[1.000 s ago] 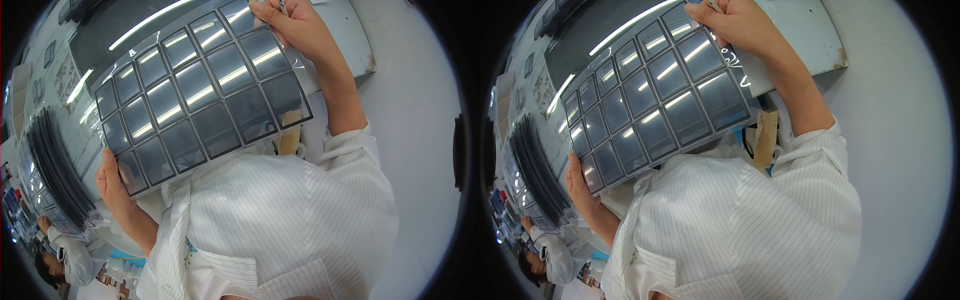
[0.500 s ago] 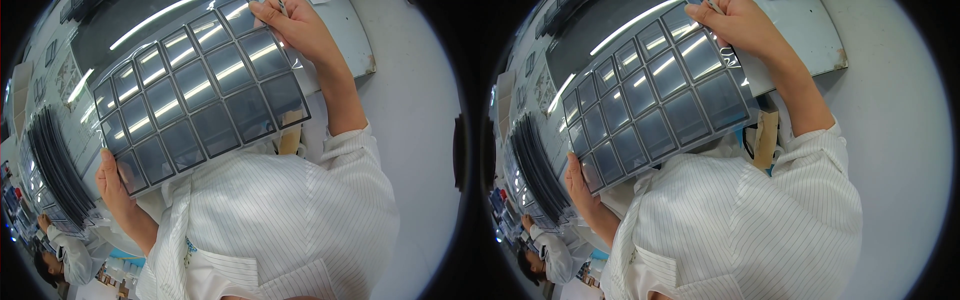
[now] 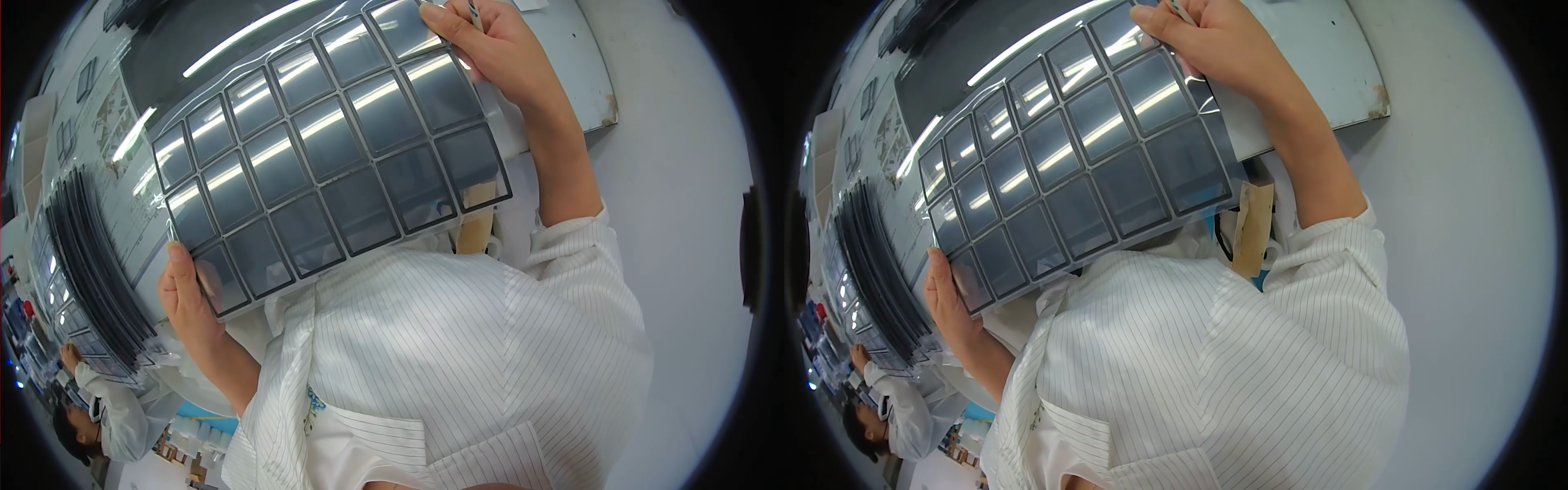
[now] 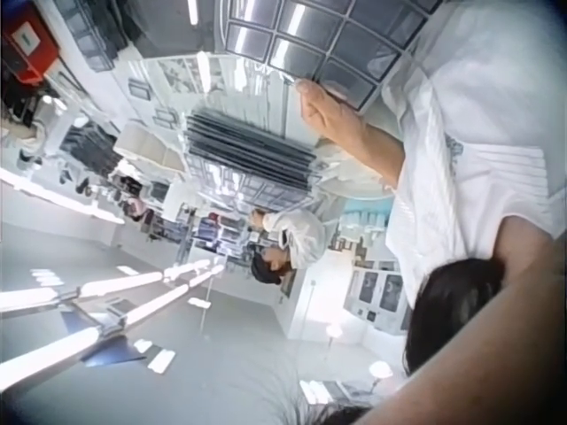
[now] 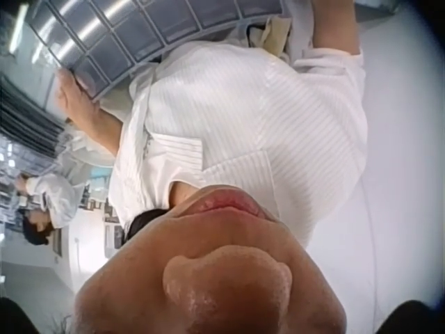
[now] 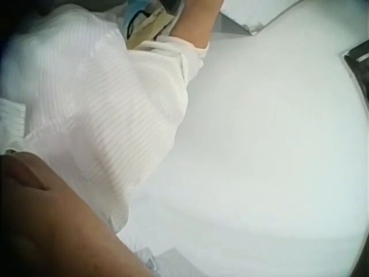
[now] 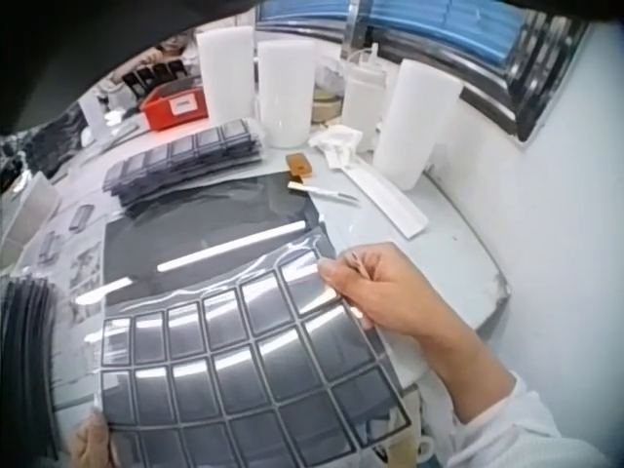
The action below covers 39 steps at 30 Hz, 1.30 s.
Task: Inspecting and cleaning components within a grid tray using a stylus and a cleaning wipe.
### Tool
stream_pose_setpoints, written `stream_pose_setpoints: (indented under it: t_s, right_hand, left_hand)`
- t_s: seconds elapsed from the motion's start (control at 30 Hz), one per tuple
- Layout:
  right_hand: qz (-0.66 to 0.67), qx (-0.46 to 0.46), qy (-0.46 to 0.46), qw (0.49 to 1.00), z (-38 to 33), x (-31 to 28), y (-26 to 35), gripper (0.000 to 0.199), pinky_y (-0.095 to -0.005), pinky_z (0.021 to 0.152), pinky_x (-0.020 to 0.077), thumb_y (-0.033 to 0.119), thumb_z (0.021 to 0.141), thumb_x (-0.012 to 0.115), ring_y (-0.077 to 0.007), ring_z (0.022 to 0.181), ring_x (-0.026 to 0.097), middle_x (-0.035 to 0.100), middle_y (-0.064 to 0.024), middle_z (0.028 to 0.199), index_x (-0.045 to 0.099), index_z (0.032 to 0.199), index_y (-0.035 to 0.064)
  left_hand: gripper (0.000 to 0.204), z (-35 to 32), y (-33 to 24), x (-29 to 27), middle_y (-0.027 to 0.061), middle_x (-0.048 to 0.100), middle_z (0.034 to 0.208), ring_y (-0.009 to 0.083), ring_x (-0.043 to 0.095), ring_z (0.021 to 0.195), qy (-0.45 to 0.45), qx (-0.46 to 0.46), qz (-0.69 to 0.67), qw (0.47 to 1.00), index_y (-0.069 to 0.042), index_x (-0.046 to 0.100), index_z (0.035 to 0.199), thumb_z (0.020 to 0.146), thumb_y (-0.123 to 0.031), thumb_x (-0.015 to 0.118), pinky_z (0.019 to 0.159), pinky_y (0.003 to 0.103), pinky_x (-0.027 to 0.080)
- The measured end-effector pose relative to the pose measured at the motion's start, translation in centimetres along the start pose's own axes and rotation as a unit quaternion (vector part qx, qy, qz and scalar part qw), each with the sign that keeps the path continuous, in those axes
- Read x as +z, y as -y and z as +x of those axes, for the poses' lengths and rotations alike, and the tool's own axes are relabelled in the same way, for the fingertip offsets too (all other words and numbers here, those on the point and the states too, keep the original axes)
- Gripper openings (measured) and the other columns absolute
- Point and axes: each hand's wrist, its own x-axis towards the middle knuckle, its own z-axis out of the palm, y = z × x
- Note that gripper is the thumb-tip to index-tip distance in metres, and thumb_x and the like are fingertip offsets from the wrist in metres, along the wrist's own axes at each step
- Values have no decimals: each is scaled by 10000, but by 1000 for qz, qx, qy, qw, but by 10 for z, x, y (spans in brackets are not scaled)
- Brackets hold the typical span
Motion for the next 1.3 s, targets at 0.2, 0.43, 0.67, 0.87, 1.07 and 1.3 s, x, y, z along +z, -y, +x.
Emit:
stream_pose_setpoints:
  t_s: [0.2,0.43,0.67,0.87,1.07,1.3]
  right_hand:
    - [9,-1,3,1000,0,0,1,372,-188,374,311,311,952,573,-32,379,420,479,47,479,565,666,72]
    - [34,-15,16,999,-1,0,0,347,-180,377,313,291,965,552,-29,376,417,489,48,486,595,716,54]
    - [-55,-79,-11,995,-3,4,-6,381,-182,415,211,346,939,584,7,417,296,373,89,475,536,641,113]
    - [-39,-61,-19,997,-5,3,-5,432,-195,422,191,345,943,573,1,420,275,334,87,468,446,586,138]
    - [-39,-60,-17,997,-3,2,-6,438,-202,426,180,332,944,569,-1,425,267,335,85,474,440,574,137]
    - [-41,-62,-25,997,-4,9,-1,388,-205,417,189,318,933,589,-2,424,278,353,84,480,501,620,107]
  left_hand:
    - [521,-1,2,-3,-33,385,437,42,288,367,26,25,9,999,-126,413,544,1003,-368,455,362,243,167]
    - [513,-3,4,-3,-28,390,440,47,293,366,23,41,8,999,-123,418,549,1007,-351,451,362,243,178]
    - [506,0,2,-7,-30,378,431,46,292,364,37,14,-7,999,-125,406,551,1007,-338,457,362,246,174]
    - [505,-3,-1,-2,-29,365,419,51,286,359,16,27,2,1000,-124,402,553,1011,-332,444,362,247,171]
    - [499,-3,0,-7,-26,373,418,52,303,348,36,23,-16,999,-116,420,560,1016,-315,434,355,240,184]
    - [474,-6,-11,-12,-22,451,444,40,349,356,97,-7,57,994,-79,490,587,1013,-283,445,354,229,247]
